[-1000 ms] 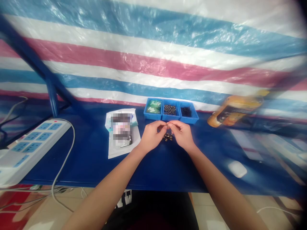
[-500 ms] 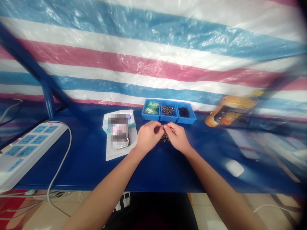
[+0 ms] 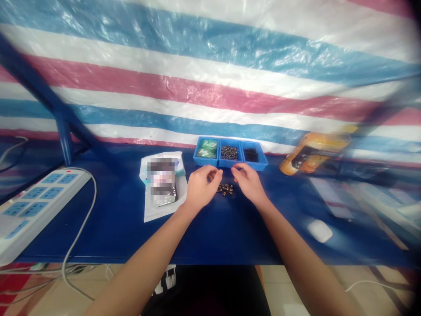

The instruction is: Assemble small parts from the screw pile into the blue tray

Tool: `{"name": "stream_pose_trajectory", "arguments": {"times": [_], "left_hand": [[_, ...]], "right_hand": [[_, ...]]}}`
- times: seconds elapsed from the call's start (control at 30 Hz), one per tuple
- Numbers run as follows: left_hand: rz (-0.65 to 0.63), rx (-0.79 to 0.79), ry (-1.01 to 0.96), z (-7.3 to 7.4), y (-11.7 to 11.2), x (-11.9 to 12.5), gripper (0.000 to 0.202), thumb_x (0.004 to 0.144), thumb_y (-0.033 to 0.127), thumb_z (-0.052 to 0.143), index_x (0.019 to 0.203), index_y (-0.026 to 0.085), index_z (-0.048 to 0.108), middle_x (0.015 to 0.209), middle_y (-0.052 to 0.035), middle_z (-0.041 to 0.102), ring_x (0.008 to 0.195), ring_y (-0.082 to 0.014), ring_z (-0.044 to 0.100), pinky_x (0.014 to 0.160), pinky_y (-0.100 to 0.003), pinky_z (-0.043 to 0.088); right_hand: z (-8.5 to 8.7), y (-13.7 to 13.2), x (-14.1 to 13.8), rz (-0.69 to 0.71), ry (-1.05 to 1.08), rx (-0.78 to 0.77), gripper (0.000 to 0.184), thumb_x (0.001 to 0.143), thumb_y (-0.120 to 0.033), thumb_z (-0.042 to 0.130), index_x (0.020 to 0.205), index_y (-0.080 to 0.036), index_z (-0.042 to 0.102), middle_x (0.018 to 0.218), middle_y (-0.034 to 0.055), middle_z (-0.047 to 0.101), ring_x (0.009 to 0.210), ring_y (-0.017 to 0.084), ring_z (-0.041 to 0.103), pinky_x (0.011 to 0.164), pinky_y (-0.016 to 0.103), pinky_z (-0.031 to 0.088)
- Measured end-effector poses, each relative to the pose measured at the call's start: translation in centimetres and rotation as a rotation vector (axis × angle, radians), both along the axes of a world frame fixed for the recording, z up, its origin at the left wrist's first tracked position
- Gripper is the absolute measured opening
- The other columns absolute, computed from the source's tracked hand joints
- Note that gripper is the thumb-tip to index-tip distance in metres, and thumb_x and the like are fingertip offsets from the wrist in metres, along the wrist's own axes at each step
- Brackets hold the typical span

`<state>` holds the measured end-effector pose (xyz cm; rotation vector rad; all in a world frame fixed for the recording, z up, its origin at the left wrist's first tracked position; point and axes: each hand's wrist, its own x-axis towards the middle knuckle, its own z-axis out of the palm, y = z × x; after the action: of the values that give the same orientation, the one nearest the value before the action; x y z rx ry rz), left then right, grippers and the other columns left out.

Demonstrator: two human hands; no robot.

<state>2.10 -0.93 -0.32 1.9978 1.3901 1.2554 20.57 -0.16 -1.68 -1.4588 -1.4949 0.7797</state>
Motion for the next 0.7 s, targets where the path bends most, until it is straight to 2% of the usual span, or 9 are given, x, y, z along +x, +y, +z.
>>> {"name": "stream_pose_trajectory", "arguments": {"times": [0.07,0.13,0.2,0.27,0.37,0.47,0.7], "left_hand": [[0.012,-0.018,0.024,-0.2,0.2,-0.1,0.022,0.094,0.037,0.053,0.085,0.021,0.066,0.079,0.0,0.069,0.07,-0.0149,0.062,0.071,-0.027,0.046],[0.022,-0.04,0.07,-0.6,0.3,-0.1,0.018,0.093,0.034,0.053,0.087,0.023,0.066,0.082,-0.0004,0.07,0.074,-0.0164,0.064,0.073,-0.028,0.047],[0.026,-0.072,0.146,-1.0,0.4,-0.2,0.013,0.09,0.03,0.055,0.089,0.025,0.068,0.088,-0.0007,0.071,0.077,-0.018,0.065,0.072,-0.029,0.047],[0.027,-0.108,0.241,-1.4,0.3,-0.2,0.014,0.087,0.024,0.056,0.093,0.028,0.069,0.095,-0.0008,0.072,0.078,-0.0196,0.066,0.069,-0.03,0.046],[0.015,-0.139,0.369,-1.8,0.1,-0.2,0.022,0.085,0.02,0.054,0.098,0.029,0.069,0.101,-0.0021,0.071,0.08,-0.0216,0.067,0.065,-0.031,0.044],[-0.015,-0.155,0.456,-1.8,-0.1,-0.1,0.021,0.086,0.023,0.052,0.097,0.029,0.069,0.101,-0.0033,0.07,0.079,-0.0228,0.067,0.064,-0.032,0.042],[-0.045,-0.159,0.465,-1.8,0.1,-0.2,0.02,0.088,0.025,0.051,0.094,0.028,0.07,0.096,-0.0041,0.07,0.08,-0.0227,0.066,0.065,-0.031,0.042]], "right_hand": [[0.2,-0.2,0.8,0.125,-0.198,0.014,0.032,0.087,-0.049,0.06,0.102,-0.022,0.069,0.074,0.0008,0.066,0.065,0.016,0.06,0.065,0.03,0.044],[0.6,-0.6,1.4,0.283,-0.344,0.002,0.032,0.086,-0.049,0.063,0.104,-0.024,0.07,0.079,0.0012,0.069,0.069,0.017,0.061,0.065,0.029,0.043],[1.0,-0.9,1.8,0.402,-0.419,-0.036,0.034,0.083,-0.05,0.067,0.105,-0.024,0.07,0.078,0.0,0.069,0.068,0.017,0.062,0.062,0.028,0.041],[1.2,-1.1,2.0,0.462,-0.464,-0.057,0.03,0.083,-0.048,0.068,0.103,-0.025,0.07,0.075,-0.0015,0.069,0.066,0.016,0.061,0.061,0.027,0.039],[1.1,-1.0,1.9,0.466,-0.497,-0.043,0.019,0.087,-0.039,0.064,0.096,-0.025,0.07,0.074,-0.002,0.069,0.067,0.015,0.061,0.062,0.026,0.038],[0.9,-0.9,1.7,0.44,-0.49,-0.008,0.013,0.088,-0.032,0.06,0.091,-0.024,0.07,0.079,-0.0004,0.07,0.07,0.016,0.062,0.064,0.027,0.038],[0.6,-0.8,1.5,0.417,-0.488,0.048,0.01,0.086,-0.026,0.06,0.088,-0.022,0.069,0.079,0.0009,0.069,0.071,0.016,0.06,0.065,0.027,0.039]]}}
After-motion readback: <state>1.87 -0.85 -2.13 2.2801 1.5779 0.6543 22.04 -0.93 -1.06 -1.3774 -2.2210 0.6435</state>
